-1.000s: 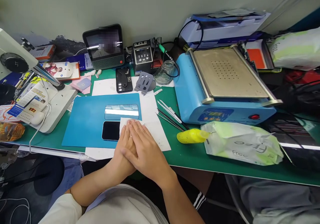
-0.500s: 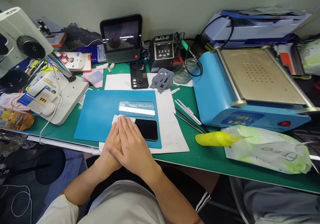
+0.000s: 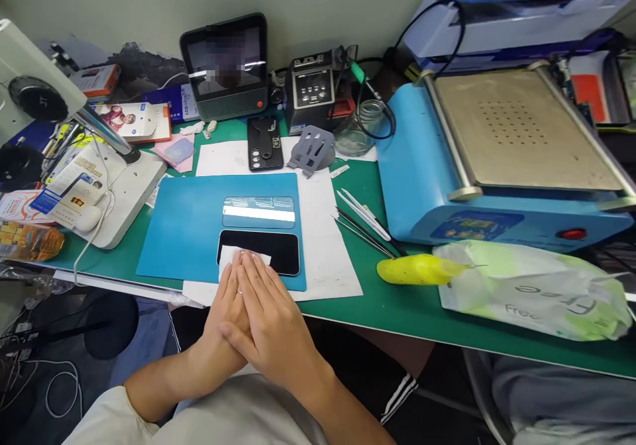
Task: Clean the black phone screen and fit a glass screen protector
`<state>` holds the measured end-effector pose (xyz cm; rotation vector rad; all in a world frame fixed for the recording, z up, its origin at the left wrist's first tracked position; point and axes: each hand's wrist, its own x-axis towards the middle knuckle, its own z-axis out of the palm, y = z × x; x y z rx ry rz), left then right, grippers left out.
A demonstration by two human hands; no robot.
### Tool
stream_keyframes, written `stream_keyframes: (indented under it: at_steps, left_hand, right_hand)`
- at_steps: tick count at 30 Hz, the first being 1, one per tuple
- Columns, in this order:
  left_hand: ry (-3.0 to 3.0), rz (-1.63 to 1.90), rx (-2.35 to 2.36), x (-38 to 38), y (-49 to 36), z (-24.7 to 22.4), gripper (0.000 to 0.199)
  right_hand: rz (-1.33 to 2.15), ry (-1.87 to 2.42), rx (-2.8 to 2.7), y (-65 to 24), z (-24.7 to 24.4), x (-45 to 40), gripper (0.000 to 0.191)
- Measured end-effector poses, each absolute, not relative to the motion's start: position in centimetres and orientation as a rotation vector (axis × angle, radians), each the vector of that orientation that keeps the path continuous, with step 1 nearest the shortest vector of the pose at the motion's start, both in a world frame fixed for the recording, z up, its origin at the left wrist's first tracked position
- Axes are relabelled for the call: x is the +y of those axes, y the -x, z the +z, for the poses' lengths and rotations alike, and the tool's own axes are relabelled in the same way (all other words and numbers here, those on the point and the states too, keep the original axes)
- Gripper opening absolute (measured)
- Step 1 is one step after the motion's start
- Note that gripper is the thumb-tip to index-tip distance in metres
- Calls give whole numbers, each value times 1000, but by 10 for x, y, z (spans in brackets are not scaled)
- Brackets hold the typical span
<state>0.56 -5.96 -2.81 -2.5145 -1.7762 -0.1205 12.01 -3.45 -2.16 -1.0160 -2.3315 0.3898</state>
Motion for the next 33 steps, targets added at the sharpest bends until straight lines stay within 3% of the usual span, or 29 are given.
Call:
stream_keyframes:
  at_steps: [13, 23, 33]
  left_hand:
    - [2624, -103, -1558, -16, -63, -35, 72]
    - [2608, -302, -1595, -11, -24, -42, 70]
    - [2473, -109, -1774, -23, 30, -32, 70]
  right_hand:
    - [365, 1181, -2253, -180, -28, -8, 73]
    - [311, 1187, -2320, -138, -21, 4, 72]
    - [375, 1063, -2428, -79, -13, 2, 71]
